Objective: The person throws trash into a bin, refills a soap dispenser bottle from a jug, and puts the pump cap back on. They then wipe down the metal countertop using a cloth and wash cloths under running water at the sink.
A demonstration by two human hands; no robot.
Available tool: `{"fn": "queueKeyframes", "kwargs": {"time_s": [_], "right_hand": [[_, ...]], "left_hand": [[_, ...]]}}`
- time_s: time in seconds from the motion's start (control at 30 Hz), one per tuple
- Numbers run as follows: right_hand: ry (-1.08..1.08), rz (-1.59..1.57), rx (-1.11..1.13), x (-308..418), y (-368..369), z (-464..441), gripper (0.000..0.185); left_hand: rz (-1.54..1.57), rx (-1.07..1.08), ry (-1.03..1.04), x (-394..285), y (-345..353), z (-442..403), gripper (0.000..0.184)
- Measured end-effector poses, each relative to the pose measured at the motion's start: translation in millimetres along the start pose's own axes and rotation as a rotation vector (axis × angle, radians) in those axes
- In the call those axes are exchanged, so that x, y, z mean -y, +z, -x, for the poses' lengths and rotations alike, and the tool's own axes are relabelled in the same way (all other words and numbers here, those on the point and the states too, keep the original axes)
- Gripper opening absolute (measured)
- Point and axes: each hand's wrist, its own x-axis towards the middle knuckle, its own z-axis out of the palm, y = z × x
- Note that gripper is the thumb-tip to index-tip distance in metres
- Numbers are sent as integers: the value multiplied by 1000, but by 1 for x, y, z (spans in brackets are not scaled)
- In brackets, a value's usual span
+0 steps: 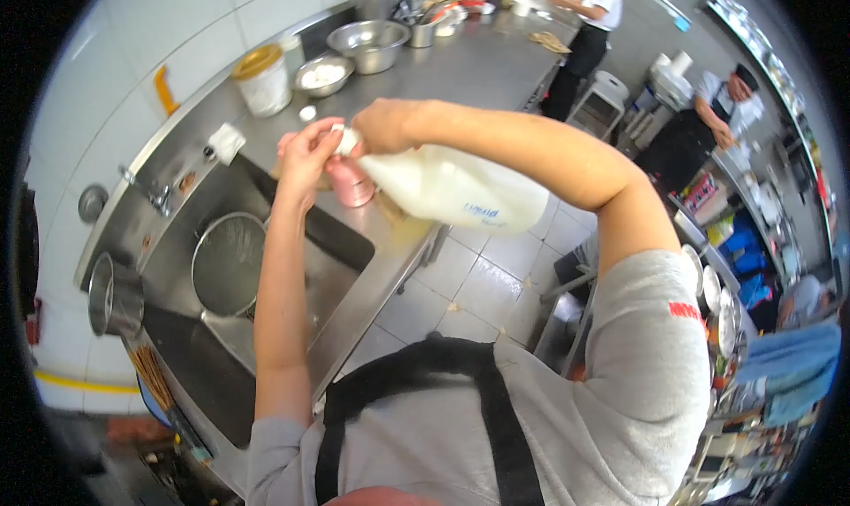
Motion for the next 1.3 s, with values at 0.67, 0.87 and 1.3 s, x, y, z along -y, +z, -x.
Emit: {"fn": "queueKeyframes", "kwargs": {"time_s": [0.67, 0.87, 1.3], "right_hand": [[183, -676, -437, -49, 85, 159, 34], [167, -662, -231, -72, 124, 164, 31], [116, -821, 155, -173, 421, 105, 38]], "left_hand": [[-303, 56, 227, 31, 98, 19, 61], [-625, 407, 196, 4, 138, 58, 33], [-1502, 140, 55, 101, 95, 141, 77]]}}
